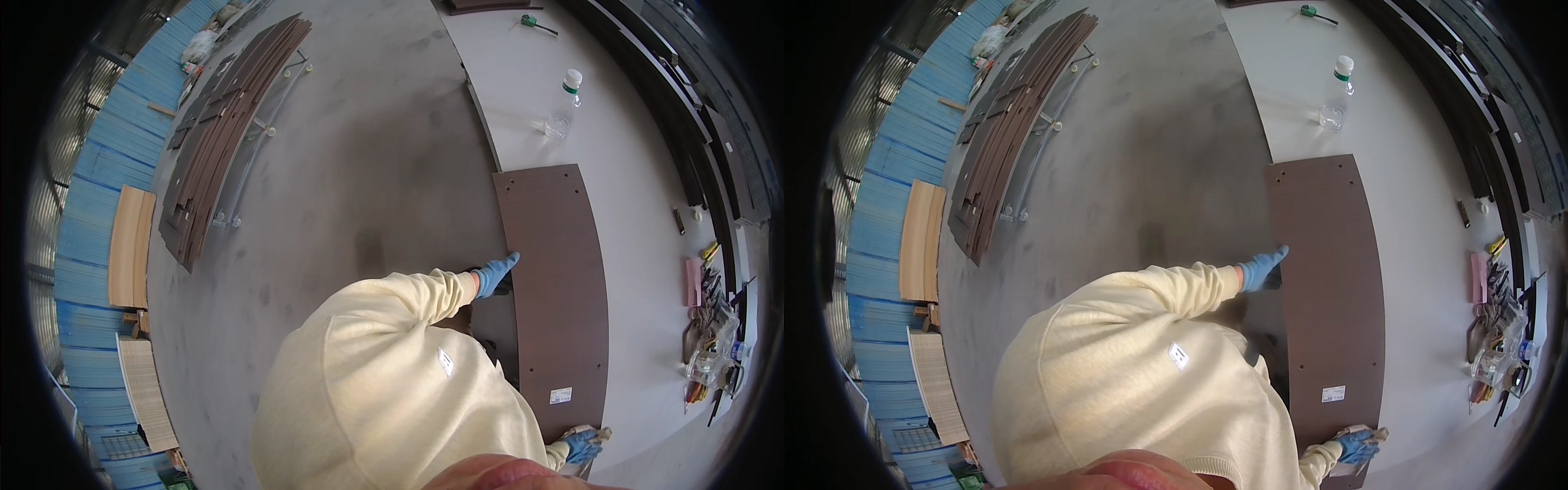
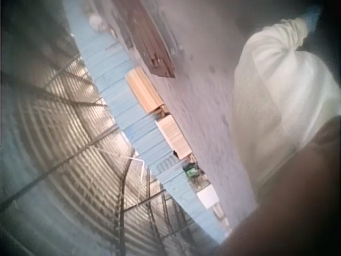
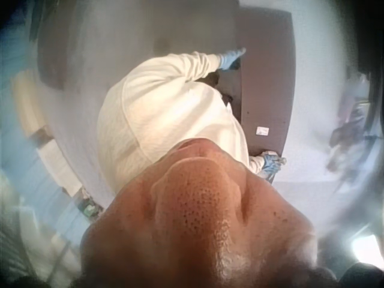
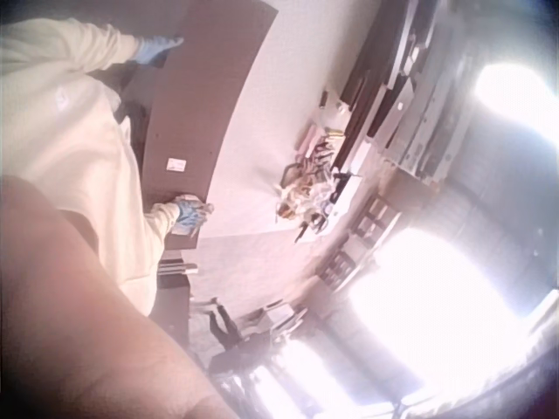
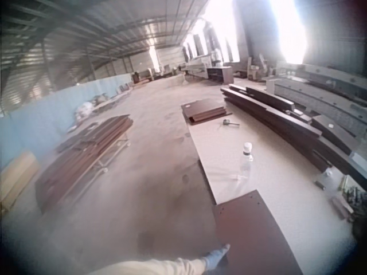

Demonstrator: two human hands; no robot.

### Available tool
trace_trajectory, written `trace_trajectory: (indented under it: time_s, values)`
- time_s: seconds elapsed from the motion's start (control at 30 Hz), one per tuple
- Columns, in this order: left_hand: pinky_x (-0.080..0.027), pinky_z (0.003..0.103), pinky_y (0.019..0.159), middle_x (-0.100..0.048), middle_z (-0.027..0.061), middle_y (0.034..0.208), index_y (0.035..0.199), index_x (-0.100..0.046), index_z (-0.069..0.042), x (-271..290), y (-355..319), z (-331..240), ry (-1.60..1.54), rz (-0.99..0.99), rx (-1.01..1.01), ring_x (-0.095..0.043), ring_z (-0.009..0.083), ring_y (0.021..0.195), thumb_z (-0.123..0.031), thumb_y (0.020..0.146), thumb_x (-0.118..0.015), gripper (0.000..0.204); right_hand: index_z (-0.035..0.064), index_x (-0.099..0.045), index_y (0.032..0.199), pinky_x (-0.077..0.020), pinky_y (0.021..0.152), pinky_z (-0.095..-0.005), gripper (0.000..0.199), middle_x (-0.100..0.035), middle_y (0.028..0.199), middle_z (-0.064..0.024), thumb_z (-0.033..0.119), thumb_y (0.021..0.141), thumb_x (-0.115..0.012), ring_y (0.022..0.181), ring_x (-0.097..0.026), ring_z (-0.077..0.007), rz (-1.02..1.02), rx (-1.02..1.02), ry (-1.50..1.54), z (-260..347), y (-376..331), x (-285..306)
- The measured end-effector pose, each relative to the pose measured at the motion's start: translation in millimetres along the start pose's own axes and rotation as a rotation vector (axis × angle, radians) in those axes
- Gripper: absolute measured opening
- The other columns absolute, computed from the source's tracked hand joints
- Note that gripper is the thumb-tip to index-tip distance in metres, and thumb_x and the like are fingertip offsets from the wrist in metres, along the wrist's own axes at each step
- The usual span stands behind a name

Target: The person measures a stack of brown panels with a tape measure, then wipes each panel with a cloth after applying liquid from a bottle. They flip panels to clean both sides and place cleaned panels onto a stack.

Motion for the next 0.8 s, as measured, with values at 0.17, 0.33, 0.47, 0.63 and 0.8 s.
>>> trace_trajectory:
  time_s: [0.17,0.33,0.47,0.63,0.8]
  values:
    - [-0.043,0.046,0.112,-0.064,0.0053,0.141,0.144,-0.056,-0.013,-6,-16,39,-0.035,-0.156,-0.087,-0.057,0.0253,0.13,-0.058,0.104,-0.051,0.06,0.0055,-0.045,0.143,-0.0366,0.116,-0.0484,0.055,-0.048,0.143,-0.0256,0.041,0.102,-0.042,0.137,-0.047,-0.0364,0.076,0.387,0.513,162,-23,52]
    - [-0.045,0.05,0.112,-0.062,0.013,0.137,0.136,-0.06,-0.01,4,-13,46,-0.084,-0.066,-0.075,-0.057,0.0309,0.129,-0.061,0.097,-0.063,0.064,0.0071,-0.067,0.122,-0.0378,0.114,-0.0489,0.039,-0.063,0.13,-0.0208,0.027,0.089,-0.062,0.132,-0.053,-0.0385,-0.22,1.077,0.554,344,-132,91]
    - [-0.037,0.05,0.12,-0.057,0.0144,0.144,0.139,-0.058,-0.009,19,-4,37,0.066,-0.172,-0.056,-0.053,0.0337,0.132,-0.059,0.099,-0.061,0.064,0.008,-0.056,0.141,-0.0253,0.126,-0.0478,0.063,-0.046,0.159,-0.0138,0.043,0.089,-0.064,0.152,-0.037,-0.0325,-0.171,1.23,0.623,344,-139,44]
    - [-0.033,0.05,0.124,-0.05,0.0159,0.155,0.15,-0.051,-0.006,16,-2,30,0.197,-0.114,0.026,-0.048,0.0366,0.14,-0.063,0.102,-0.052,0.075,0.0099,-0.051,0.147,-0.0225,0.125,-0.0488,0.067,-0.037,0.164,-0.0134,0.042,0.089,-0.062,0.155,-0.03,-0.0313,-0.146,0.806,0.405,173,-38,-13]
    - [-0.031,0.05,0.126,-0.047,0.0168,0.157,0.153,-0.046,-0.006,12,0,32,0.227,-0.194,0.025,-0.046,0.0373,0.142,-0.064,0.105,-0.041,0.075,0.0068,-0.044,0.155,-0.0172,0.127,-0.0516,0.071,-0.035,0.166,-0.0185,0.051,0.1,-0.049,0.156,-0.027,-0.0367,-0.163,0.128,0.153,-125,31,-64]
Point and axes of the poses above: each hand's wrist, its own y-axis towards the middle knuckle, its own x-axis out of the back of the hand, z = x × y, the point moved 6 cm from there along y, towards the middle knuckle
